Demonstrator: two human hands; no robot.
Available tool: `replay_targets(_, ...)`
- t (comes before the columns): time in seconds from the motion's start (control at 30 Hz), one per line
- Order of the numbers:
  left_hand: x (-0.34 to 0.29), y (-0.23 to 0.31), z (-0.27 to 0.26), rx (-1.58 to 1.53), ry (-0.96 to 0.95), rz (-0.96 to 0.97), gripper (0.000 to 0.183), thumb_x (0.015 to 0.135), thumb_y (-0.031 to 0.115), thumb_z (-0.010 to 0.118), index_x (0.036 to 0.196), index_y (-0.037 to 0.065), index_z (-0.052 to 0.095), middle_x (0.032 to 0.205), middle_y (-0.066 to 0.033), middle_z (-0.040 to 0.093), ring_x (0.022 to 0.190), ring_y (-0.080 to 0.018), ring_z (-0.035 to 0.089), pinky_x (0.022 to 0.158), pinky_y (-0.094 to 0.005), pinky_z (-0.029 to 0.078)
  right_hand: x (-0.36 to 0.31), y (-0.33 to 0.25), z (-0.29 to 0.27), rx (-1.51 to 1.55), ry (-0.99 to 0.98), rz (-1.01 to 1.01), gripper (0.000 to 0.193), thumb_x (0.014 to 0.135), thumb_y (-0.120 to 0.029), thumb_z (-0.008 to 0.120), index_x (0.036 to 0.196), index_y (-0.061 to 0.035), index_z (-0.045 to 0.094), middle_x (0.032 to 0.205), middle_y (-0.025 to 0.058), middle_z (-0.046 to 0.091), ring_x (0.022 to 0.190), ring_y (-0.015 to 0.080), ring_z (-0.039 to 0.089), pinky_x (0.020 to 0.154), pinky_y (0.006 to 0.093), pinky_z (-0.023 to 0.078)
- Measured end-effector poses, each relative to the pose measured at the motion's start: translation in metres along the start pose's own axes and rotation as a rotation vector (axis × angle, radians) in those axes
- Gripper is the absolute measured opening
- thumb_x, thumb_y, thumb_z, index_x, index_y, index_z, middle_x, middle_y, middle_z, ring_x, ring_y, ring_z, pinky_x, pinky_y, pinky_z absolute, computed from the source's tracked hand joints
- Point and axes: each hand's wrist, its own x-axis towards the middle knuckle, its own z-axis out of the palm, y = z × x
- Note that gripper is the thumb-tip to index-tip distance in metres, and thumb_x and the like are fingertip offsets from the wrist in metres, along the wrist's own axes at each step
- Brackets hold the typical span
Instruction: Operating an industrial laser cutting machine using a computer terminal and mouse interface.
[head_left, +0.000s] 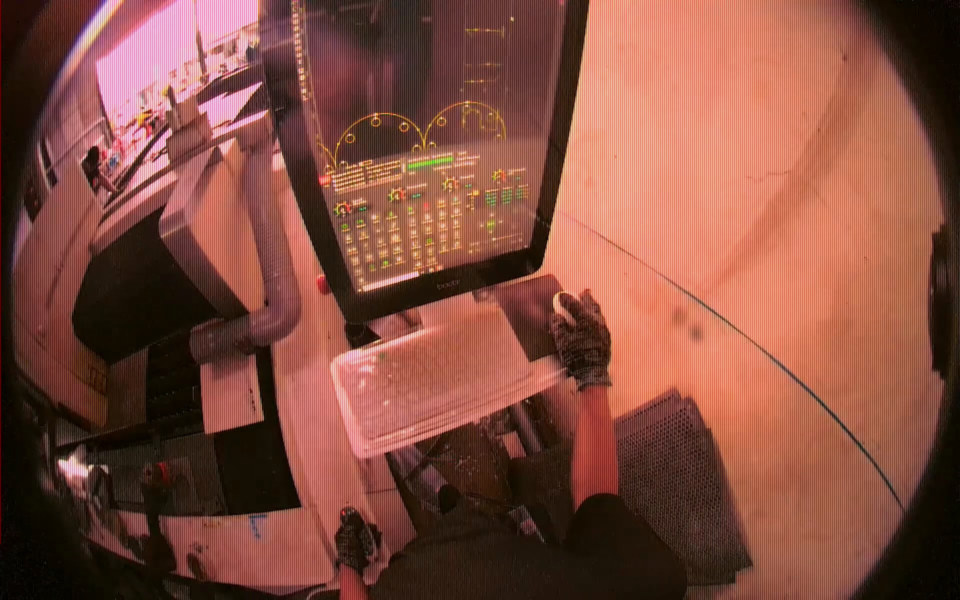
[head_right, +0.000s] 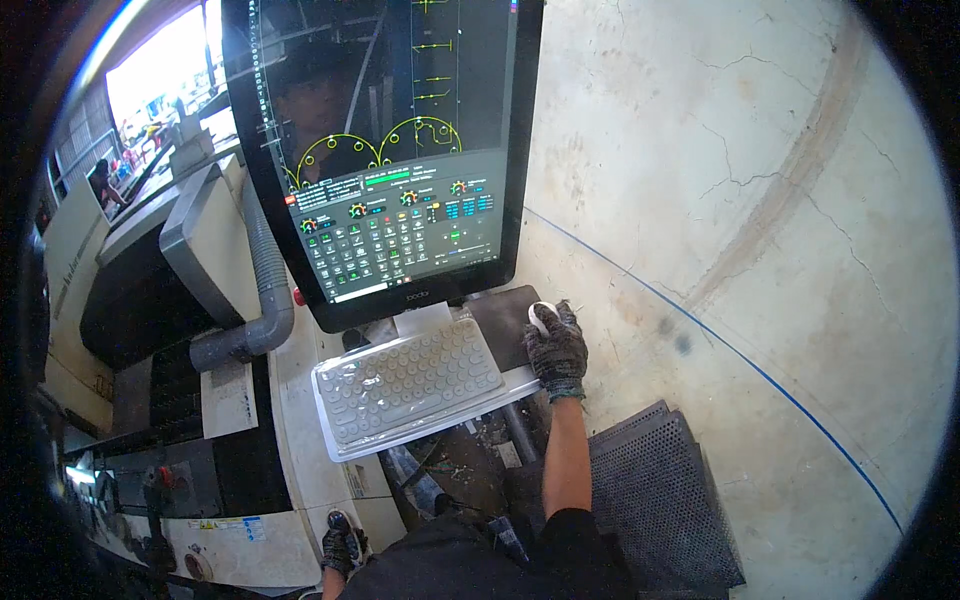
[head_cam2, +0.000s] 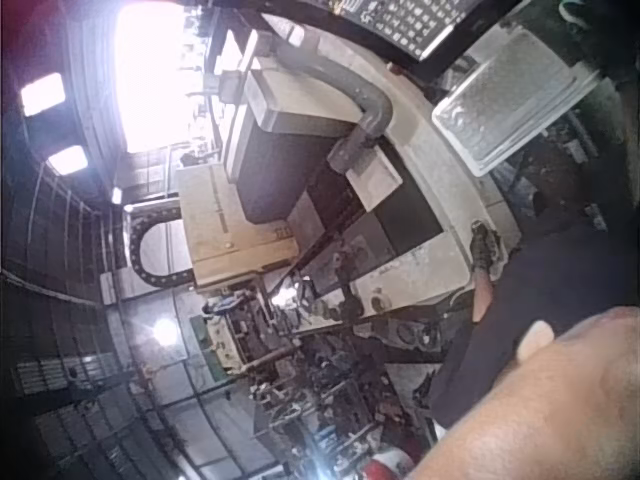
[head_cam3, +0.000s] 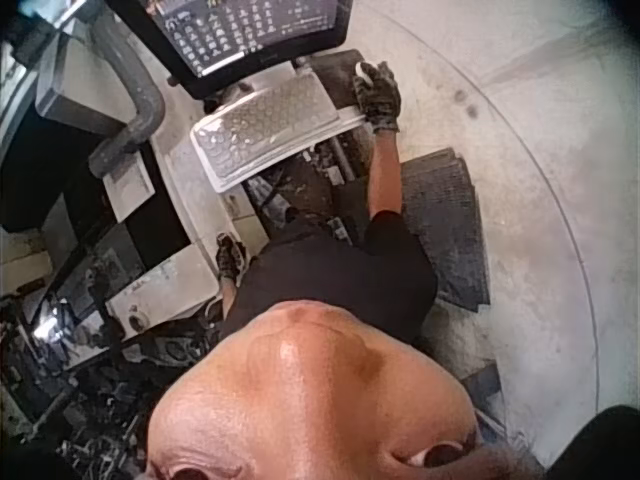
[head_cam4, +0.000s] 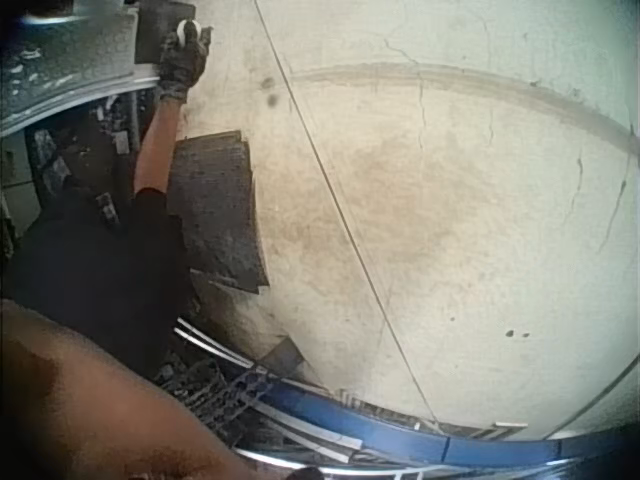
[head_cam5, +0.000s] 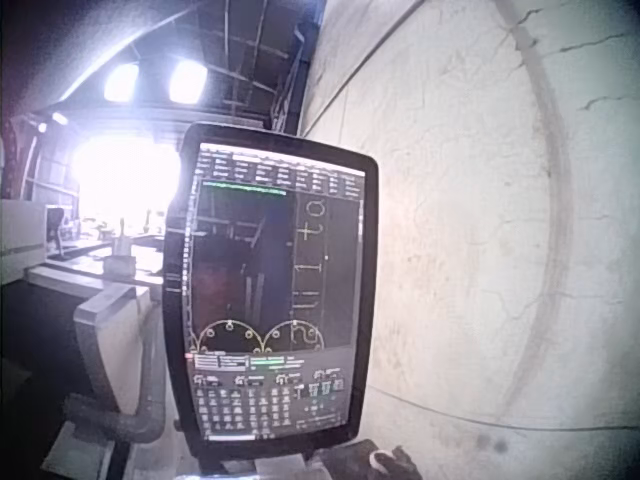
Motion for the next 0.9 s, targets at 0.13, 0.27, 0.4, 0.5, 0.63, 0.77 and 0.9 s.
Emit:
replay_targets(0.13, -0.007, 0.001, 0.005, 0.055, 0.039, 0.017, 0.063, 0.081, 0.064, 0.078, 0.094, 0.004, 0.066, 0.074, -0.0142, 0.067, 0.061, -0.0316, 0.066, 0.057, -0.0452, 0.059, 0.002, -0.009, -0.009, -0.04, -0.028, 0.007, 0.041, 0.084, -0.031, 0.075, 0.123, -0.0203, 0.073, 0.146, 0.0211, 0.056, 0.127, 0.0382, 0.06, 0.105, 0.0444, 0.05)
replay_targets(0.27, -0.009, 0.006, 0.009, 0.025, 0.047, -0.011, 0.062, 0.083, 0.064, 0.076, 0.094, 0.004, 0.067, 0.073, -0.0138, 0.067, 0.06, -0.0306, 0.066, 0.056, -0.0437, 0.058, 0.0, -0.017, -0.025, 0.082, -0.067, 0.045, 0.042, 0.084, -0.03, 0.075, 0.124, -0.019, 0.073, 0.146, 0.021, 0.056, 0.127, 0.038, 0.059, 0.105, 0.0441, 0.05)
replay_targets(0.4, -0.019, 0.007, 0.014, 0.066, 0.077, 0.042, 0.061, 0.085, 0.064, 0.074, 0.092, 0.004, 0.068, 0.072, -0.0133, 0.066, 0.058, -0.0295, 0.065, 0.055, -0.0437, 0.057, 0.0, -0.018, -0.023, 0.087, -0.068, 0.054, 0.042, 0.083, -0.03, 0.075, 0.124, -0.0195, 0.073, 0.146, 0.0207, 0.056, 0.128, 0.0374, 0.059, 0.105, 0.0436, 0.05)
replay_targets(0.5, -0.025, 0.011, 0.018, 0.077, 0.041, 0.045, 0.062, 0.084, 0.066, 0.073, 0.09, 0.004, 0.068, 0.071, -0.0127, 0.066, 0.057, -0.029, 0.063, 0.055, -0.0436, 0.056, 0.002, -0.012, -0.012, 0.038, -0.051, 0.046, 0.042, 0.083, -0.03, 0.076, 0.124, -0.0198, 0.073, 0.146, 0.0207, 0.055, 0.128, 0.0372, 0.059, 0.106, 0.0436, 0.05)
replay_targets(0.63, -0.026, 0.014, 0.017, 0.156, 0.011, 0.041, 0.064, 0.084, 0.067, 0.074, 0.092, 0.004, 0.068, 0.072, -0.0125, 0.066, 0.057, -0.0289, 0.062, 0.056, -0.0435, 0.056, 0.002, -0.003, -0.003, -0.024, -0.037, 0.02, 0.043, 0.083, -0.032, 0.075, 0.125, -0.0202, 0.073, 0.147, 0.0211, 0.055, 0.128, 0.0376, 0.059, 0.106, 0.0438, 0.05)
replay_targets(0.77, -0.021, 0.01, 0.019, 0.052, 0.084, 0.008, 0.063, 0.084, 0.066, 0.073, 0.088, 0.004, 0.068, 0.07, -0.0123, 0.065, 0.058, -0.0284, 0.063, 0.056, -0.0426, 0.057, 0.002, 0.0, -0.002, -0.019, -0.045, 0.022, 0.044, 0.084, -0.032, 0.075, 0.126, -0.0204, 0.073, 0.147, 0.0214, 0.055, 0.127, 0.038, 0.059, 0.106, 0.0439, 0.05)
replay_targets(0.9, -0.024, 0.01, 0.021, -0.102, 0.088, 0.013, 0.062, 0.087, 0.065, 0.071, 0.082, 0.003, 0.069, 0.069, -0.0134, 0.065, 0.058, -0.0286, 0.064, 0.055, -0.0409, 0.056, 0.002, 0.0, -0.002, -0.015, -0.047, 0.02, 0.042, 0.084, -0.032, 0.075, 0.124, -0.0204, 0.073, 0.146, 0.0217, 0.055, 0.127, 0.0385, 0.059, 0.106, 0.0441, 0.05)
